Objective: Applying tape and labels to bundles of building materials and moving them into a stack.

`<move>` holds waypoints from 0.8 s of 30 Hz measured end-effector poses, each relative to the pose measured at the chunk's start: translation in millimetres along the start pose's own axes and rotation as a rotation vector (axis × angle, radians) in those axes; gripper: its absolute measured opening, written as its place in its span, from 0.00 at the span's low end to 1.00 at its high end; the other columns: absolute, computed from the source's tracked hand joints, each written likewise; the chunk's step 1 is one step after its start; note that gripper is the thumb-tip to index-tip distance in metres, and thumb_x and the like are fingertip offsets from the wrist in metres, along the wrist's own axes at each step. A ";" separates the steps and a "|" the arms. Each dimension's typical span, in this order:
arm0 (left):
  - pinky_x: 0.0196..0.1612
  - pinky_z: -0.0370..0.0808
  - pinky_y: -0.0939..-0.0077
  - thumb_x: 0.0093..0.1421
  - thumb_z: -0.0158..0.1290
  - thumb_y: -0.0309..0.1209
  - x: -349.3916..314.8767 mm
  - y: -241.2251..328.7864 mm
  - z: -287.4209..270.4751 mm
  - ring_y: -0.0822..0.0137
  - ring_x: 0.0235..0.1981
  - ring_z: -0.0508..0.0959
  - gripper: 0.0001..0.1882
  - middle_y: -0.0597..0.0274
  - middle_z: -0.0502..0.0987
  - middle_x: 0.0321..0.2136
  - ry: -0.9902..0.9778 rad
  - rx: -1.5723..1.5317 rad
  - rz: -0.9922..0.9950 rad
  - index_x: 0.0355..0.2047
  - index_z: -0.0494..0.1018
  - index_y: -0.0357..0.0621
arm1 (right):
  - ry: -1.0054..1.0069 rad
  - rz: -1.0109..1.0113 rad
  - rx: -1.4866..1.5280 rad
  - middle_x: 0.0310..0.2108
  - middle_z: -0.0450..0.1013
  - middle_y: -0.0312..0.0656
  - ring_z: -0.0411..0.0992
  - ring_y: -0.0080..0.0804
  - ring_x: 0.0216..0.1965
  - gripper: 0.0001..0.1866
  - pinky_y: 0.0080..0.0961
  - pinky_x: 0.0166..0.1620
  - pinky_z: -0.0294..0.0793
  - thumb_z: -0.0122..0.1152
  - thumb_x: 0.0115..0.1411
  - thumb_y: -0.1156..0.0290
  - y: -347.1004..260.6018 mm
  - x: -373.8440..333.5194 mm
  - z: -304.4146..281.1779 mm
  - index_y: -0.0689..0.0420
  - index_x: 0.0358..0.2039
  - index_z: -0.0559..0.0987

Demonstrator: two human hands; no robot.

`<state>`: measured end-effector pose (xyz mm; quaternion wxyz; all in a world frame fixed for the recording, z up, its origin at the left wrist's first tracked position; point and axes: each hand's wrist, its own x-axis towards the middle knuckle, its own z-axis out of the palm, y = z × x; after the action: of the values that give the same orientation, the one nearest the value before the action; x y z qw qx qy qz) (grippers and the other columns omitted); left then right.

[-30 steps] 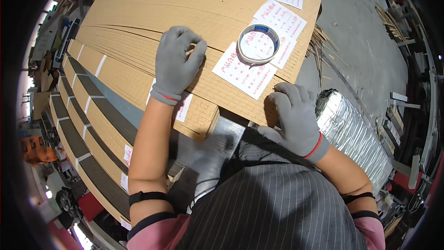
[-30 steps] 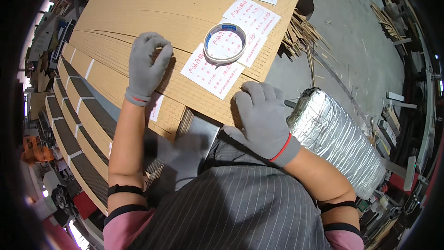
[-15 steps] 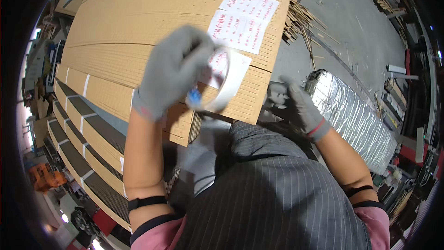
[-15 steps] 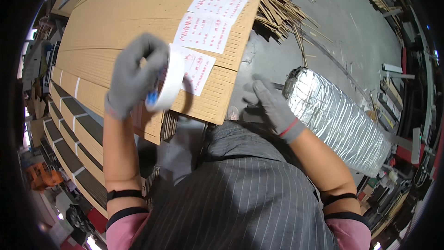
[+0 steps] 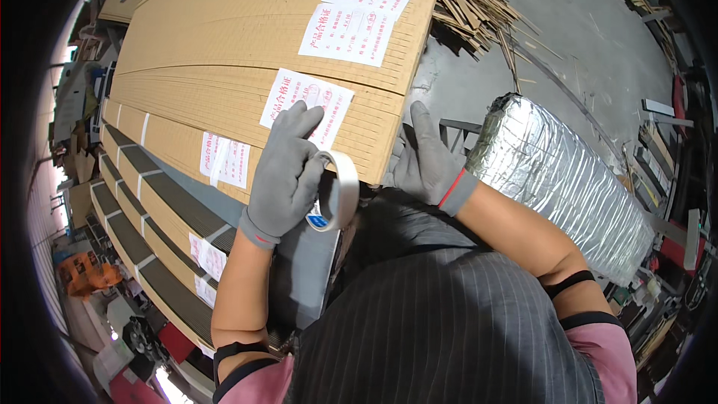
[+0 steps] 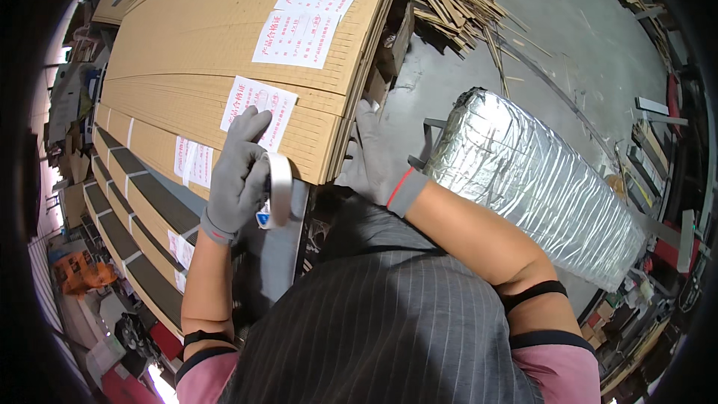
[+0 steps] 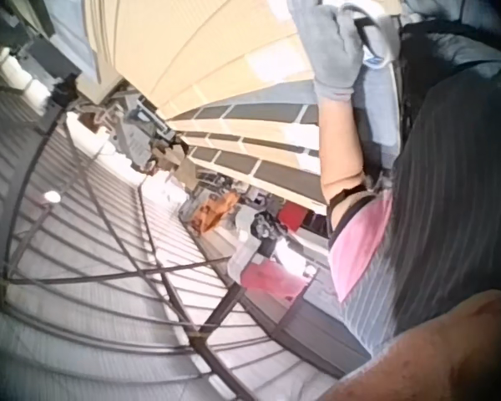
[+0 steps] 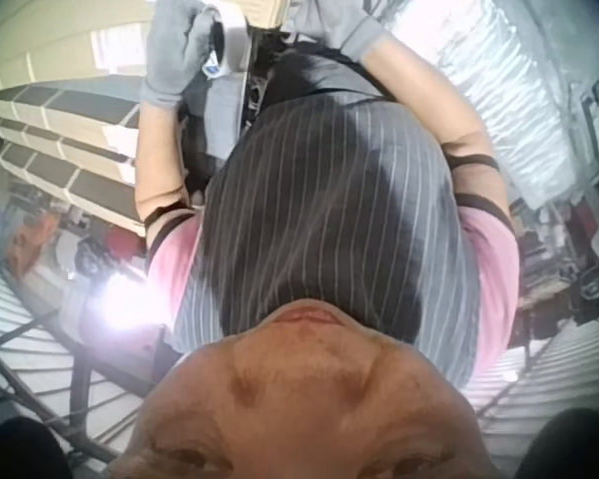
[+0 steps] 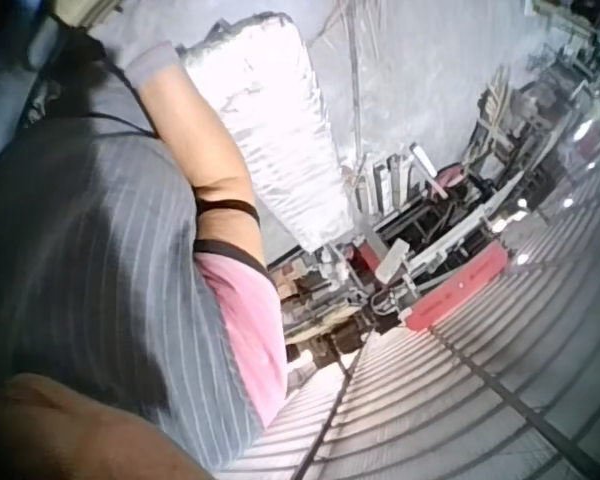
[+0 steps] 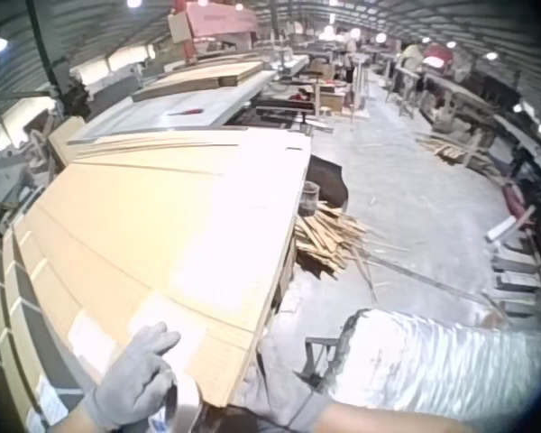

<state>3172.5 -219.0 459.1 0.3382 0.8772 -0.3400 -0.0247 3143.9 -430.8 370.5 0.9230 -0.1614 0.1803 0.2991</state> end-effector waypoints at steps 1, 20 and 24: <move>0.61 0.56 0.49 0.59 0.49 0.25 -0.1 3.2 3.2 0.34 0.58 0.62 0.06 0.39 0.68 0.53 0.016 -0.034 -0.010 0.30 0.67 0.34 | 0.001 0.006 -0.032 0.63 0.58 0.48 0.62 0.40 0.62 0.44 0.39 0.62 0.64 0.25 0.63 0.34 -2.4 -5.6 -0.9 0.57 0.66 0.53; 0.62 0.57 0.53 0.52 0.49 0.22 23.3 151.9 125.9 0.38 0.56 0.64 0.05 0.40 0.70 0.52 0.092 0.001 0.004 0.29 0.68 0.33 | 0.119 -0.782 -1.823 0.47 0.69 0.51 0.69 0.43 0.50 0.38 0.37 0.53 0.67 0.70 0.47 0.60 -122.7 -230.9 -24.7 0.66 0.54 0.66; 0.61 0.57 0.55 0.55 0.49 0.26 24.4 146.2 130.0 0.40 0.57 0.64 0.06 0.41 0.69 0.52 0.101 -0.075 0.031 0.30 0.68 0.34 | -0.011 -1.126 -2.080 0.48 0.67 0.58 0.68 0.56 0.45 0.46 0.42 0.49 0.67 0.74 0.41 0.54 -92.4 -205.1 -12.4 0.66 0.54 0.64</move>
<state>3070.9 -387.9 452.7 0.3880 0.8585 -0.3350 0.0120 3042.3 -608.2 465.2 0.3505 -0.8906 -0.2501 -0.1462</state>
